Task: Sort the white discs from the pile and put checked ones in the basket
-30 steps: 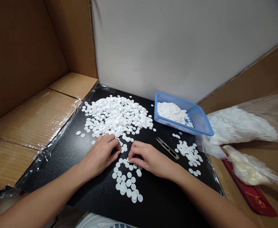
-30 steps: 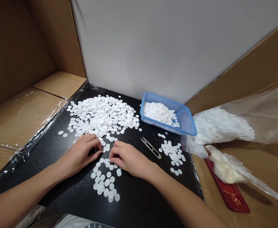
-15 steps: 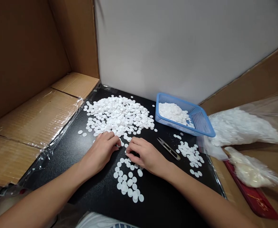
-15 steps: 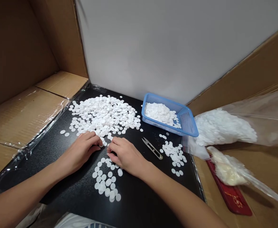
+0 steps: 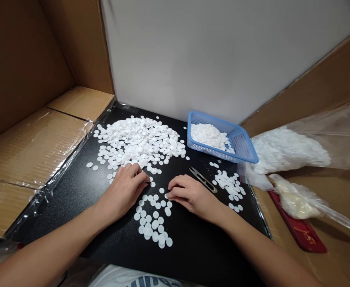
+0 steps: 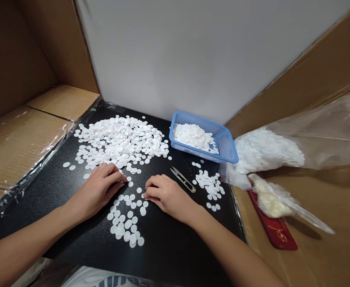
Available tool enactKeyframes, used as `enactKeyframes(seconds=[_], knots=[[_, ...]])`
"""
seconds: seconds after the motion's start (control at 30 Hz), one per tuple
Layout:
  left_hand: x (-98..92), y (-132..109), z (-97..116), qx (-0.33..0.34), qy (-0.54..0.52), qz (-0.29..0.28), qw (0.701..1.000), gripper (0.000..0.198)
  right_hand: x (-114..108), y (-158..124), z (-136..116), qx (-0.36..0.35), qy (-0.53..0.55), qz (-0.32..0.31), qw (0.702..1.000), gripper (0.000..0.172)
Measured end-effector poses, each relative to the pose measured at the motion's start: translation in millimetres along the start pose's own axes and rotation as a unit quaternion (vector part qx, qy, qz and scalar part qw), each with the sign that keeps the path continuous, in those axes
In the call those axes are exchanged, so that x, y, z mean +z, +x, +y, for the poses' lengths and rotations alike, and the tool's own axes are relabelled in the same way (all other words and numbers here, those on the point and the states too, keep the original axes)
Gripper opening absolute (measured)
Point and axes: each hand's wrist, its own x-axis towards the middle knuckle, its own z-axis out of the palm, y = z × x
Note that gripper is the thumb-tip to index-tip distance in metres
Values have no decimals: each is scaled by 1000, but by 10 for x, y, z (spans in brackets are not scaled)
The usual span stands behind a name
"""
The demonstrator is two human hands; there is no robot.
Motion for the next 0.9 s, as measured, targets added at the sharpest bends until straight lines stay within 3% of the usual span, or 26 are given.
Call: enactKeyframes(seconds=[0.17, 0.4, 0.5, 0.67, 0.9], knots=[[41, 6, -2, 4, 30, 16, 999, 20, -10, -4, -47, 74, 78, 24, 994, 17], [-90, 30, -92, -76, 18, 46, 996, 17, 70, 226, -117, 138, 105, 43, 984, 11], [-162, 30, -154, -92, 35, 63, 993, 15, 126, 392, -83, 139, 67, 66, 986, 14], [-176, 5, -173, -90, 53, 47, 993, 12, 195, 587, -31, 121, 17, 29, 992, 13], [-87, -27, -127, -55, 74, 25, 995, 4, 77, 448, -30, 98, 15, 35, 994, 11]])
